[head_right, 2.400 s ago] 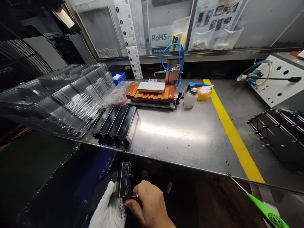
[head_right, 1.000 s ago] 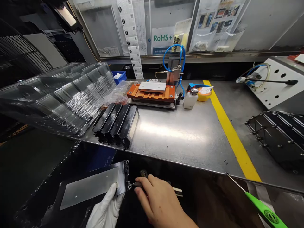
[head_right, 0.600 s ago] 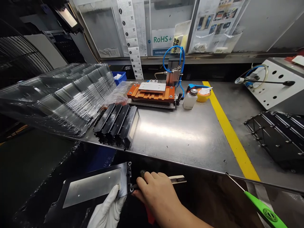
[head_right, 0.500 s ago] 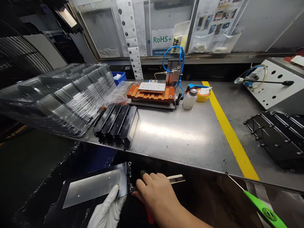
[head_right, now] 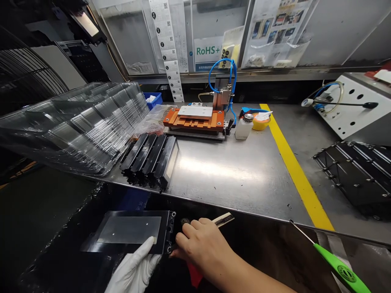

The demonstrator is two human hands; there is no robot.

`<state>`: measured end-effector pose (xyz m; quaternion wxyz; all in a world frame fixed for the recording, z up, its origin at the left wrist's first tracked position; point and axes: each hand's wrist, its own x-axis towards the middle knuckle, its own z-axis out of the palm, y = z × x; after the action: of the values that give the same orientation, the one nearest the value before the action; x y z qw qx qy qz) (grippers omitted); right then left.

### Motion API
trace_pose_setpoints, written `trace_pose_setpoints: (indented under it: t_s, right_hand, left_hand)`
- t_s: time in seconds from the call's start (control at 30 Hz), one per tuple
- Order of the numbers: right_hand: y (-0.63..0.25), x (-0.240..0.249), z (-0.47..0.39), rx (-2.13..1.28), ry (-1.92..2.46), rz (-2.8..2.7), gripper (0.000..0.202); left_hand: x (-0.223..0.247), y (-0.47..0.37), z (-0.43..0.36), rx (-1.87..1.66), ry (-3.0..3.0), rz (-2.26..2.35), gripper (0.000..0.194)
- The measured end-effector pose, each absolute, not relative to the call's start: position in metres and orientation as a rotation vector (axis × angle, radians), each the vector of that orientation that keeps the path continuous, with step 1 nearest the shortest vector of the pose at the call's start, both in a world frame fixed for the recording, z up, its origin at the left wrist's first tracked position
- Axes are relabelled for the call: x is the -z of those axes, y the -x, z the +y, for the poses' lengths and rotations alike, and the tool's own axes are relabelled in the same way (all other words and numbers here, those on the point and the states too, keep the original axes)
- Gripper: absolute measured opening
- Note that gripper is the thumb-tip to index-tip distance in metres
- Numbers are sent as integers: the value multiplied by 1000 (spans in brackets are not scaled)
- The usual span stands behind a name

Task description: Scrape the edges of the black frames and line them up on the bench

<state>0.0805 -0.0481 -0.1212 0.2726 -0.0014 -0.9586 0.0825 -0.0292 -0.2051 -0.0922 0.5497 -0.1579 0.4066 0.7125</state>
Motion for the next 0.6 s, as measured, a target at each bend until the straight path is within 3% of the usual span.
trace_pose_setpoints:
  t_s: [0.17, 0.3, 0.5, 0.6]
  right_hand:
    - [-83, 122, -46, -244, -55, -2587, 55]
    - [-85, 123, -46, -278, -83, -2563, 55]
    - [-87, 121, -46, -309, -86, -2555, 56]
    - [-87, 121, -46, -316, 0, -2544, 58]
  left_hand:
    - [92, 34, -208, -1616, 390, 973, 33]
    - [95, 37, -209, -1562, 320, 906, 21]
    - [94, 37, -208, -1597, 257, 909, 25]
    - [95, 33, -208, -1624, 330, 890, 17]
